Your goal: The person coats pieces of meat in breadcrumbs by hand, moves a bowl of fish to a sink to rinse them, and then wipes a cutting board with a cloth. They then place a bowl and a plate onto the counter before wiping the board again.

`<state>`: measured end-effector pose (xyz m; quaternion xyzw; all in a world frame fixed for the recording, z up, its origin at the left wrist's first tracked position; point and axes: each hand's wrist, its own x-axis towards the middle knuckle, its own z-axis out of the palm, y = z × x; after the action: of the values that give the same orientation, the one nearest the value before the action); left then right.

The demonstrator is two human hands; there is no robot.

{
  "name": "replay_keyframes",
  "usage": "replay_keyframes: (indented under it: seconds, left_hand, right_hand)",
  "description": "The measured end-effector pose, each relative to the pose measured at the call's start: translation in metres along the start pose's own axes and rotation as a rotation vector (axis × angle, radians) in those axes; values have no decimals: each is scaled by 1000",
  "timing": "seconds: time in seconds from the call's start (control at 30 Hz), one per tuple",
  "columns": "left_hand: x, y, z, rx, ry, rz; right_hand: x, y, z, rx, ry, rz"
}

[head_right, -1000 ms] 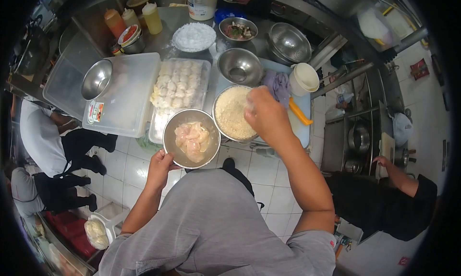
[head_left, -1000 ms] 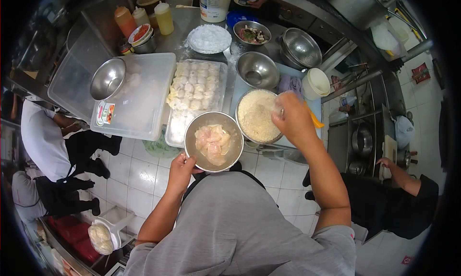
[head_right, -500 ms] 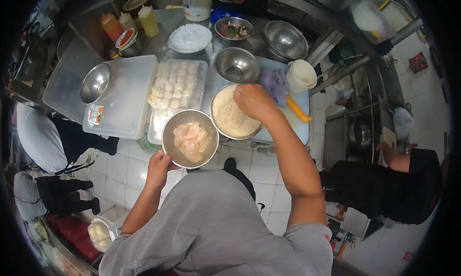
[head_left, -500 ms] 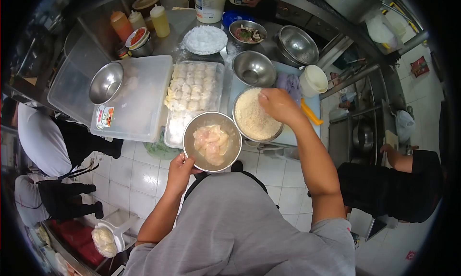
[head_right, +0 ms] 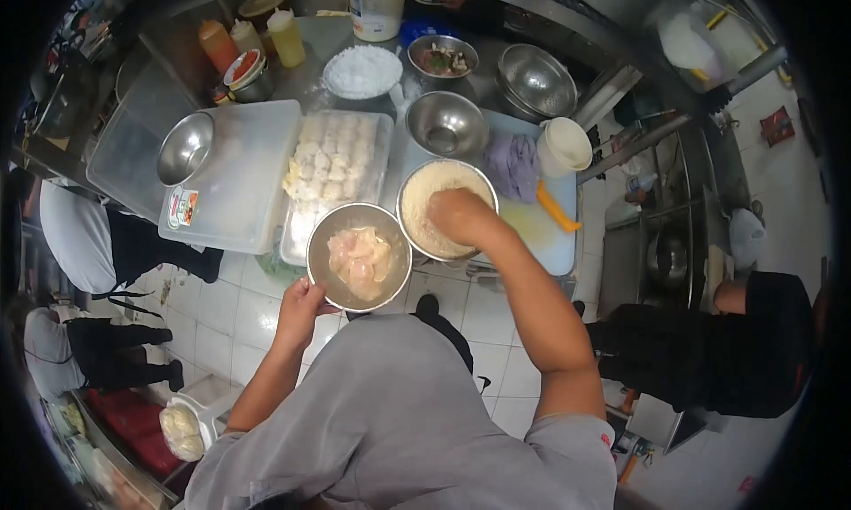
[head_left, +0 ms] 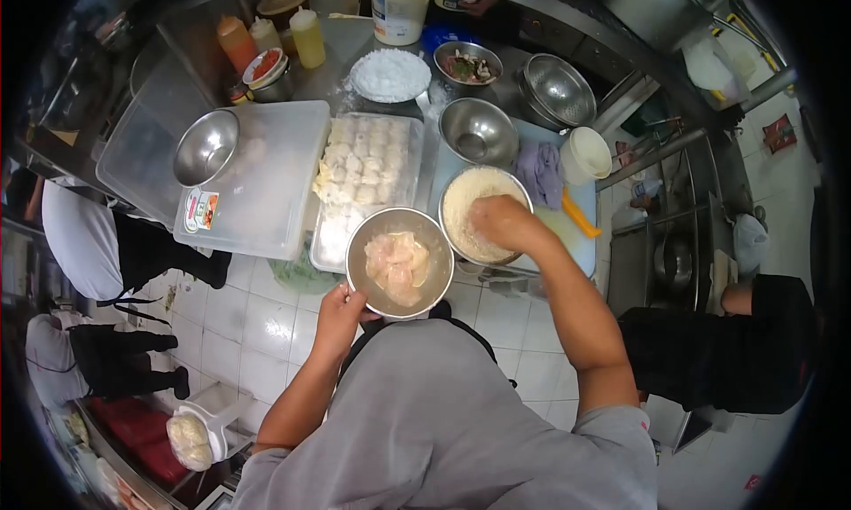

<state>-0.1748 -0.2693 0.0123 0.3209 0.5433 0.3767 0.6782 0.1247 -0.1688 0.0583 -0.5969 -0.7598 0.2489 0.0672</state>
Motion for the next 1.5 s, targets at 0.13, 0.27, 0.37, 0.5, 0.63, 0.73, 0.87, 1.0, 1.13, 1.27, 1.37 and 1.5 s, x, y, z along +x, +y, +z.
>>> replay_keyframes:
  seconds: [0.13,0.27,0.37,0.5,0.63,0.73,0.87,1.0,1.13,1.27,1.37,1.5]
  left_hand:
    - [-1,7,5,-6,19,10]
    - [1,9,7,-13,24,19]
    - [6,2,0,-19,-23,-14]
    - [6,5,0,-12,-20,-4]
    - [7,4,2,-12,0,15]
    - [8,1,-1,8,16,31]
    - [7,5,-2,-9,60,54]
    - [12,13,-5,-14,57,82]
    - [22,25,-6,-10,36,139]
    - [26,41,-5,0,55,183]
    - [31,50,-4,-17,87,196]
    - [37,58,0,-43,90,198]
  right_hand:
    - [-4,-3,-45,45,277,-10]
    - [-1,12,-26,-6,320,14]
    - [-1,7,-20,-67,290,109]
    - [-7,1,-28,-83,194,93]
    - [-15,-2,-37,-26,147,24]
    - [-26,-19,-61,21,133,9]
    - [-24,-20,-94,185,229,-98]
    - [6,-8,-124,274,350,37]
    - [64,42,-116,364,466,-31]
    - [96,56,-86,221,522,40]
    - [89,20,-68,147,510,-98]
    - [61,-70,-44,189,295,-403]
